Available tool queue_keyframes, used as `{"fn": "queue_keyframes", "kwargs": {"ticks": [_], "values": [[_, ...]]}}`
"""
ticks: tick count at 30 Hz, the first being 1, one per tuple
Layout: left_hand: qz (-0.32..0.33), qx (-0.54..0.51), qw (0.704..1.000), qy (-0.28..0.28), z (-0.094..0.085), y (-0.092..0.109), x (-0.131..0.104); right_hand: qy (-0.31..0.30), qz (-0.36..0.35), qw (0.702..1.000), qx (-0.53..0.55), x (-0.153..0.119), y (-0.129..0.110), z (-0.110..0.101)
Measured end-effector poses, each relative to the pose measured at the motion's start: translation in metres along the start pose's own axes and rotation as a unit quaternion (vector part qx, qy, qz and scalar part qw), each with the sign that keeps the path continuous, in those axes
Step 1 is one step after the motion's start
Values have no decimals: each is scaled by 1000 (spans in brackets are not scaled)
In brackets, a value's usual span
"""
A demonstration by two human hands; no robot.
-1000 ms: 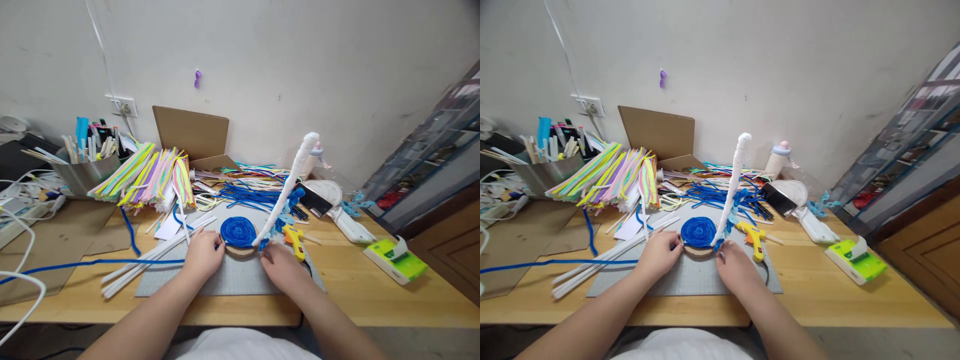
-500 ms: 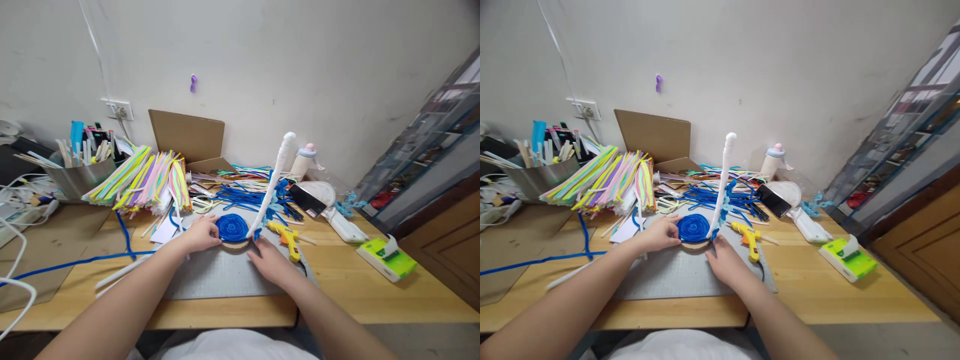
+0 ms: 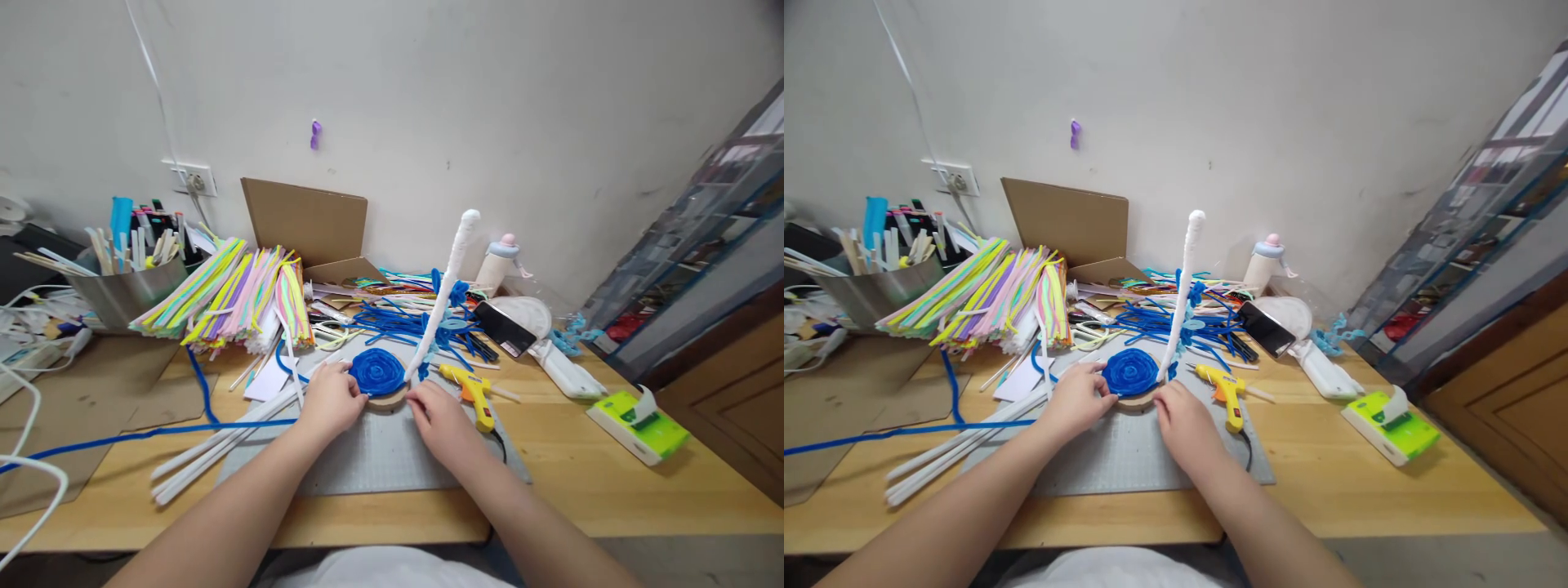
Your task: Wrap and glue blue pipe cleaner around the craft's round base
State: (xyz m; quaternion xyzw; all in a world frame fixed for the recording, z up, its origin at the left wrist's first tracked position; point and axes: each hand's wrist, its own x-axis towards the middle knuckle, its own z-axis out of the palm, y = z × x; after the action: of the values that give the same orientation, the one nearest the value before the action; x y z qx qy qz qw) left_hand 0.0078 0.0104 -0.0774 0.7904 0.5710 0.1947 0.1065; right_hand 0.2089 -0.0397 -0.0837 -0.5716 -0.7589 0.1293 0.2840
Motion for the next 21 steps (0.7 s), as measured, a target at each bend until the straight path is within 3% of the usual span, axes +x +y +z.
{"fn": "queue_keyframes", "kwargs": {"ticks": [4, 10, 21], "values": [[-11, -14, 1000, -1, 1, -3, 0, 1, -82, 997, 13, 19, -16, 10], [-22, -36, 999, -8, 6, -6, 1, -4, -50, 998, 24, 44, -11, 31], [-29, -41, 999, 2, 10, -9, 1, -6, -67, 994, 81, 43, -2, 34]]}}
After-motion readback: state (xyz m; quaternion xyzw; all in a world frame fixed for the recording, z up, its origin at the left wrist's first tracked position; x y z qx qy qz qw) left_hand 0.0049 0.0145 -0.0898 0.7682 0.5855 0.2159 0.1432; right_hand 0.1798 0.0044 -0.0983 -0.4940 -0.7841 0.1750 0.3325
